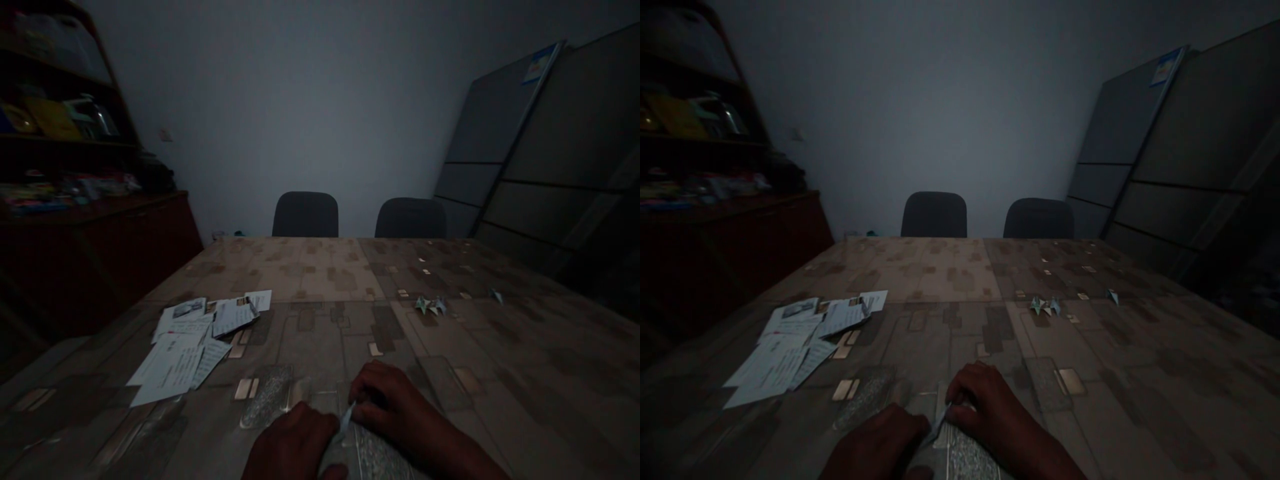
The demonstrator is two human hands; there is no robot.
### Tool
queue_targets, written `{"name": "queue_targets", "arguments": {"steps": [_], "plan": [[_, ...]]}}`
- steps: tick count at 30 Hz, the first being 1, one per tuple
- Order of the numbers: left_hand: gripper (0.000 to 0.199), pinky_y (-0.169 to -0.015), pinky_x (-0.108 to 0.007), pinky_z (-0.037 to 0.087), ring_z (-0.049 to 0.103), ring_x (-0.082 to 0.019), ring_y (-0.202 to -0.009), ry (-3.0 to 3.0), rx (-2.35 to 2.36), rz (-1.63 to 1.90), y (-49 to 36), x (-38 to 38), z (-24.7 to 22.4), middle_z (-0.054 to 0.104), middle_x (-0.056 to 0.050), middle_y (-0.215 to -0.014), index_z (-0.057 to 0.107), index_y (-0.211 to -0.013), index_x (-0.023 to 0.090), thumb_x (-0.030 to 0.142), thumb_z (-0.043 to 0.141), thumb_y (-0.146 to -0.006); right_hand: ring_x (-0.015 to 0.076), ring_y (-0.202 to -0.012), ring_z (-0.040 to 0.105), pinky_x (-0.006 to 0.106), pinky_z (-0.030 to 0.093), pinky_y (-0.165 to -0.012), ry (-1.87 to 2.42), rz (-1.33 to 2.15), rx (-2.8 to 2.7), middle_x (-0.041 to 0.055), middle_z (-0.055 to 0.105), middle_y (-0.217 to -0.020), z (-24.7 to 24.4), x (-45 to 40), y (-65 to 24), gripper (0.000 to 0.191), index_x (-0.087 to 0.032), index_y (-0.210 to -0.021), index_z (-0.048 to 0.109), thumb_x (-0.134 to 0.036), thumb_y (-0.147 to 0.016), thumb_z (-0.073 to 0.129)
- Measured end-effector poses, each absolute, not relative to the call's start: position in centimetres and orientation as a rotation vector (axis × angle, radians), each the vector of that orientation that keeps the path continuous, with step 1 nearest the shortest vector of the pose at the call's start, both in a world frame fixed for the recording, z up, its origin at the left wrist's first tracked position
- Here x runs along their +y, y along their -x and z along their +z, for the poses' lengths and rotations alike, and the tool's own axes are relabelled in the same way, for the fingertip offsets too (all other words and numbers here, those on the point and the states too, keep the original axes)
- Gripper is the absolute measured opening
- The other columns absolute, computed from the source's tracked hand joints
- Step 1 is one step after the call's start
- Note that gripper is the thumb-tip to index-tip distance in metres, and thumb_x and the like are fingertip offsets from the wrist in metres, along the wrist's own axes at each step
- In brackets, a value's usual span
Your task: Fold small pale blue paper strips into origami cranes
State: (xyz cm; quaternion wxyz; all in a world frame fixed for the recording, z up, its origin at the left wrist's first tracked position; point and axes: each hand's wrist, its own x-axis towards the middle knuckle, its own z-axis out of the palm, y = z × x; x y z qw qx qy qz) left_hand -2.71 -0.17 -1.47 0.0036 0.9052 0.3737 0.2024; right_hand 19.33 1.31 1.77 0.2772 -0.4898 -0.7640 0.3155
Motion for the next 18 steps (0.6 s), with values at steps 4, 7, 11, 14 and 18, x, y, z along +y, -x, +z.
{"name": "queue_targets", "arguments": {"steps": [4, 7, 11, 14, 18], "plan": [[0.020, -0.059, -0.023, 0.047, 0.067, -0.018, -0.068, -2.691, 1.220, 0.682, 2.7, -0.1, -1.0, 0.071, 0.000, -0.075, 0.065, -0.089, 0.022, 0.008, 0.061, -0.076, 0.0144, -0.072, 0.055, 0.024, 0.037, -0.065, 1.277, 0.881, -2.019, -0.0028, 0.059, -0.072, 2.1, 1.3, -18.8, 0.016, -0.016, -0.071, 0.065, 0.000, -0.071, 0.068], [0.019, -0.062, -0.024, 0.046, 0.067, -0.018, -0.068, -2.459, 1.270, 0.750, 2.7, -0.2, -0.7, 0.071, -0.002, -0.073, 0.068, -0.082, 0.020, 0.009, 0.053, -0.082, 0.0142, -0.071, 0.055, 0.023, 0.037, -0.064, 1.240, 0.888, -1.977, -0.0029, 0.058, -0.073, 2.2, 1.1, -18.5, 0.014, -0.017, -0.074, 0.066, -0.003, -0.072, 0.066], [0.015, -0.059, -0.024, 0.043, 0.062, -0.017, -0.060, -2.094, 1.353, 0.797, 2.2, -0.1, -0.1, 0.068, 0.000, -0.064, 0.066, -0.067, 0.019, 0.013, 0.057, -0.077, 0.0150, -0.073, 0.056, 0.024, 0.039, -0.066, 1.142, 0.937, -1.926, -0.0013, 0.059, -0.079, 2.3, 0.9, -18.2, 0.019, -0.018, -0.088, 0.069, -0.008, -0.073, 0.064], [0.012, -0.057, -0.024, 0.041, 0.060, -0.017, -0.060, -1.842, 1.322, 0.795, 1.9, 0.0, 0.4, 0.066, 0.001, -0.060, 0.066, -0.064, 0.018, 0.014, 0.058, -0.072, 0.0162, -0.071, 0.056, 0.026, 0.039, -0.066, 1.151, 0.984, -1.901, 0.0002, 0.059, -0.073, 2.3, 0.8, -17.8, 0.010, -0.016, -0.077, 0.068, -0.013, -0.075, 0.059], [0.010, -0.059, -0.025, 0.041, 0.058, -0.017, -0.060, -1.558, 1.249, 0.817, 1.6, -0.1, 0.9, 0.063, 0.002, -0.058, 0.068, -0.068, 0.016, 0.020, 0.060, -0.070, 0.0168, -0.069, 0.056, 0.026, 0.039, -0.063, 1.181, 1.086, -1.804, 0.0011, 0.059, -0.070, 2.3, 0.6, -17.5, 0.014, -0.015, -0.075, 0.066, -0.023, -0.079, 0.055]]}}
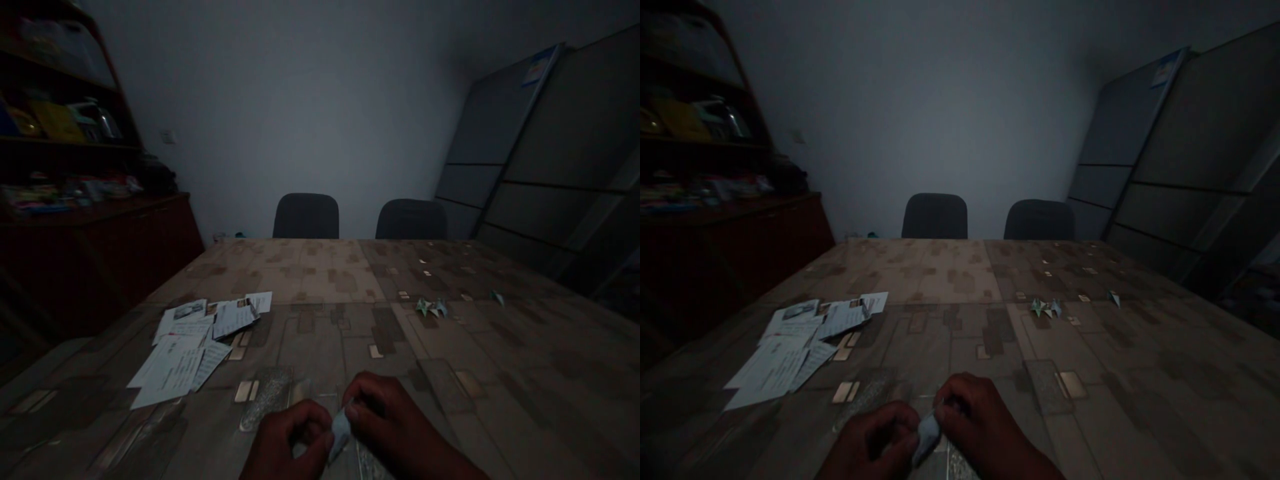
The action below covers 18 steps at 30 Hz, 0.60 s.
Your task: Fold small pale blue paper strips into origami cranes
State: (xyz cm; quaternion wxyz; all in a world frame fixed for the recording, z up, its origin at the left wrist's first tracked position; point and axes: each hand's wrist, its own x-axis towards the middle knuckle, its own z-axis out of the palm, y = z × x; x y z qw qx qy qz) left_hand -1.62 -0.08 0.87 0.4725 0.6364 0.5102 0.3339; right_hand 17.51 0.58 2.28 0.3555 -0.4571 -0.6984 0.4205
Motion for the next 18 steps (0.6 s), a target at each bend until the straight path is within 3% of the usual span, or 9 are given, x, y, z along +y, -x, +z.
{"name": "queue_targets", "arguments": {"steps": [4, 9, 18], "plan": [[0.018, -0.057, -0.024, 0.040, 0.057, -0.016, -0.059, -1.323, 1.125, 0.824, 1.4, -0.3, 0.9, 0.067, -0.001, -0.061, 0.074, -0.074, 0.014, 0.030, 0.068, -0.068, 0.0153, -0.065, 0.052, 0.026, 0.038, -0.060, 1.180, 1.088, -1.773, 0.0000, 0.057, -0.067, 2.4, 0.4, -17.2, 0.014, -0.015, -0.072, 0.064, -0.026, -0.078, 0.056], [0.022, -0.054, -0.024, 0.041, 0.057, -0.014, -0.051, -1.038, 1.038, 0.839, 1.2, -0.3, 0.9, 0.069, -0.003, -0.055, 0.069, -0.064, 0.013, 0.034, 0.077, -0.063, 0.0137, -0.062, 0.048, 0.024, 0.037, -0.057, 1.226, 1.063, -1.611, -0.0028, 0.052, -0.063, 2.7, 0.3, -16.9, 0.014, -0.018, -0.069, 0.058, -0.026, -0.079, 0.056], [0.015, -0.062, -0.026, 0.048, 0.066, -0.017, -0.059, -1.033, 1.095, 1.010, 1.4, -0.2, 1.7, 0.072, -0.003, -0.061, 0.074, -0.075, 0.012, 0.024, 0.075, -0.066, 0.0166, -0.071, 0.056, 0.026, 0.041, -0.064, 1.168, 0.732, -1.859, 0.0009, 0.058, -0.074, 3.0, -0.7, -16.7, 0.010, -0.020, -0.082, 0.063, -0.018, -0.086, 0.055]]}}
